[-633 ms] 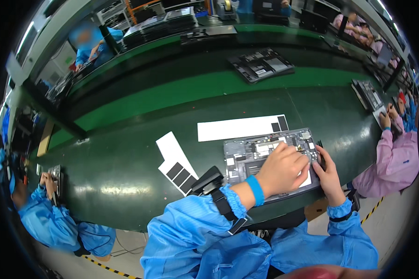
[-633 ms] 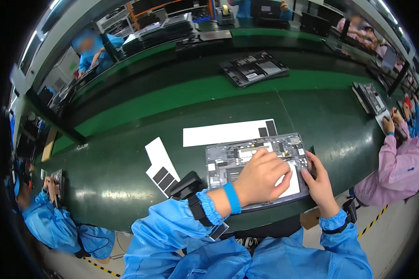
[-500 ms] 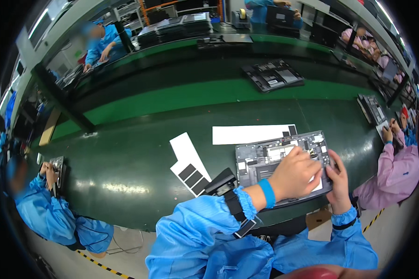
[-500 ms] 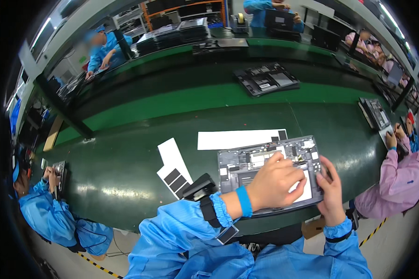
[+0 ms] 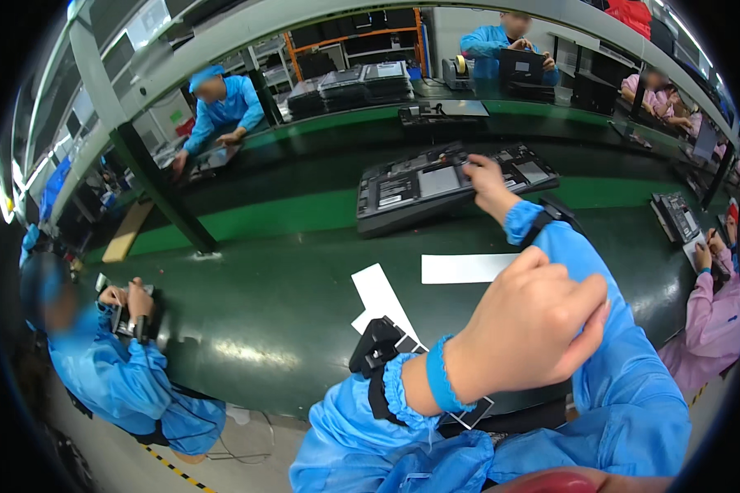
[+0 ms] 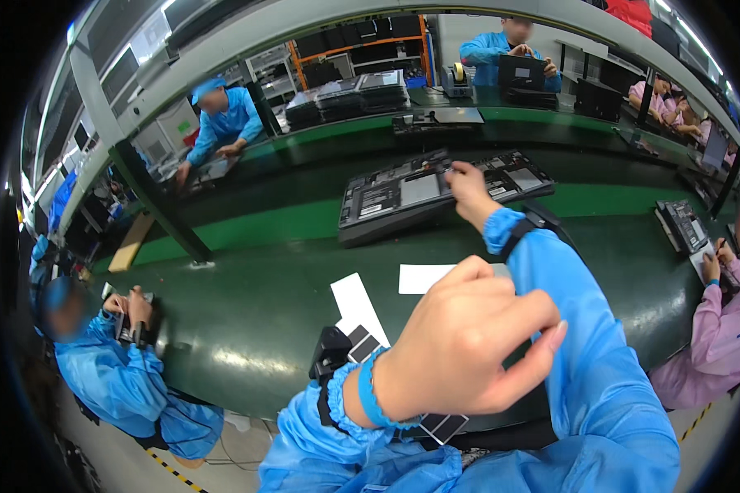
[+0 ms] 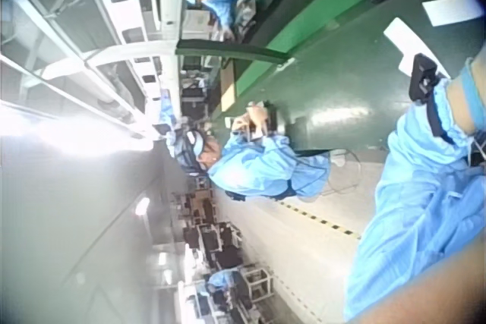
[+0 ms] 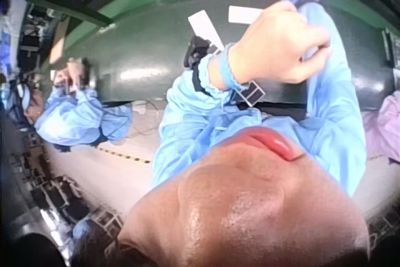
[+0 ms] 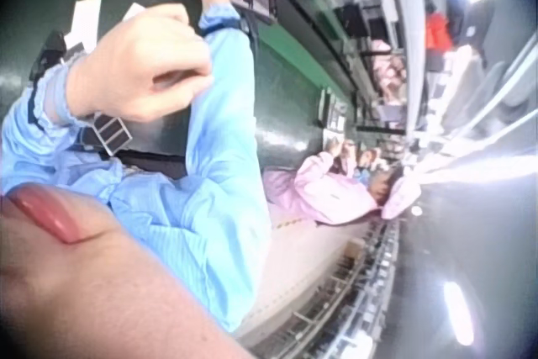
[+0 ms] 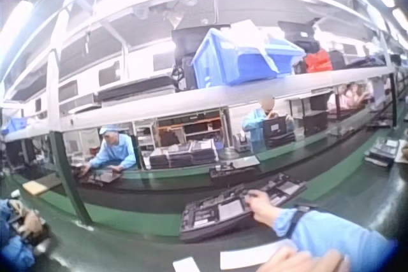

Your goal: The worker is assembling internal laptop components, using tweezers to place small parts and applying adhesive strips on a factory production line.

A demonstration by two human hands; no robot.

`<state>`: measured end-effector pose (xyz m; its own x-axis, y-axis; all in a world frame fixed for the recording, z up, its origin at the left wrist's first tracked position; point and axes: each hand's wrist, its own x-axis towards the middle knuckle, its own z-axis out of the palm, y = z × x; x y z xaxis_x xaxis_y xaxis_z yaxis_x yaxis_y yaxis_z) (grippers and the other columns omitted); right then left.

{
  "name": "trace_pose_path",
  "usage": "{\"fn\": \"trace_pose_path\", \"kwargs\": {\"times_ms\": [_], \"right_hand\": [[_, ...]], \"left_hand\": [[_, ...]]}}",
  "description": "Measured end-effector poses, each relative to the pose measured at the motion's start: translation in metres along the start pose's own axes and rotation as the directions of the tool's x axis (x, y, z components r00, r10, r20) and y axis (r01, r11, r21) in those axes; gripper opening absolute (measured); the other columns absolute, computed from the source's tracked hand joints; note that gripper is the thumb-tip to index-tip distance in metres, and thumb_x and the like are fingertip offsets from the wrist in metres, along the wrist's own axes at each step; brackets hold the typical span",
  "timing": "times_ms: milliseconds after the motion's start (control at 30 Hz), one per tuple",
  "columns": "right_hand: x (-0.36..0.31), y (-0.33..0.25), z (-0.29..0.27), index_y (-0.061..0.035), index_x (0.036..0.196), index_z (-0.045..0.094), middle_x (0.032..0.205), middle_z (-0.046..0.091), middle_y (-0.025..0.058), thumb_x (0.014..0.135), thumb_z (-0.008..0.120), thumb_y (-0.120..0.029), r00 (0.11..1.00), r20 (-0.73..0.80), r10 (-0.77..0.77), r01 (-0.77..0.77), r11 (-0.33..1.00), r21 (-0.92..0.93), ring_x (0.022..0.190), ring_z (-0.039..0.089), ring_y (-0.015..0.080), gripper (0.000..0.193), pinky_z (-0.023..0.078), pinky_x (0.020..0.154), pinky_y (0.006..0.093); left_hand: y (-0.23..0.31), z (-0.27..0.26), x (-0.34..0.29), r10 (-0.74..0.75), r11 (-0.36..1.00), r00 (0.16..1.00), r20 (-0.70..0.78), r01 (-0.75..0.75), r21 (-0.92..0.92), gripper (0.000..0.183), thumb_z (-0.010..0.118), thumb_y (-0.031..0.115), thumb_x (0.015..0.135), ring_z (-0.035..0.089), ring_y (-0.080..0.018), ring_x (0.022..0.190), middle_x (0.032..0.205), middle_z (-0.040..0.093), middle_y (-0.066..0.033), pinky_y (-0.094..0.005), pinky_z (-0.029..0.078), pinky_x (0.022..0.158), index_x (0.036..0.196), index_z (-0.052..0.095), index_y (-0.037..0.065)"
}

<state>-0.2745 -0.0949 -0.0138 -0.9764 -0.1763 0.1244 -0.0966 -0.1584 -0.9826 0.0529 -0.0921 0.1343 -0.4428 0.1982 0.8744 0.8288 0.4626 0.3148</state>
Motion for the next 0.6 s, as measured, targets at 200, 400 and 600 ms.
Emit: {"fn": "trace_pose_path", "kwargs": {"times_ms": [200, 400, 600], "right_hand": [[0.025, 0.037, 0.049, 0.0041, 0.113, 0.062, 0.108, 0.066, 0.0262, 0.086, 0.063, -0.030, 0.961, 0.219, -0.169, 0.275, 0.659, -0.700, 0.106, 0.061, 0.0408, 0.043, 0.048, 0.092, 0.0420], [0.077, -0.009, -0.106, -0.0019, 0.109, 0.066, 0.110, 0.066, 0.0245, 0.084, 0.064, -0.027, 0.917, 0.040, -0.397, 0.206, 0.385, -0.900, 0.101, 0.064, 0.0401, 0.036, 0.049, 0.091, 0.0467], [0.098, 0.011, -0.227, 0.0027, 0.131, 0.052, 0.124, 0.061, 0.0233, 0.071, 0.077, -0.045, 0.933, -0.284, -0.222, -0.179, 0.399, -0.899, 0.119, 0.057, 0.0347, 0.081, 0.047, 0.095, 0.0405]], "left_hand": [[0.010, -0.001, 0.002, 0.114, 0.993, 0.987, 0.116, -0.109, -0.051, 0.013, 0.072, 0.009, 0.074, 0.043, -0.0181, 0.052, 0.055, 0.046, -0.0009, -0.0315, 0.032, 0.055, 0.072, 0.059, 0.006], [0.000, 0.007, -0.003, 0.063, 0.996, 0.939, 0.337, -0.079, 0.035, 0.013, 0.068, 0.013, 0.073, 0.043, -0.0148, 0.058, 0.056, 0.041, 0.0013, -0.0289, 0.033, 0.058, 0.069, 0.055, 0.009], [-0.015, 0.018, -0.002, 0.031, 0.993, 0.880, 0.473, -0.083, 0.090, 0.013, 0.065, 0.016, 0.075, 0.046, -0.0140, 0.059, 0.056, 0.043, 0.0019, -0.0282, 0.036, 0.061, 0.067, 0.056, 0.013]]}}
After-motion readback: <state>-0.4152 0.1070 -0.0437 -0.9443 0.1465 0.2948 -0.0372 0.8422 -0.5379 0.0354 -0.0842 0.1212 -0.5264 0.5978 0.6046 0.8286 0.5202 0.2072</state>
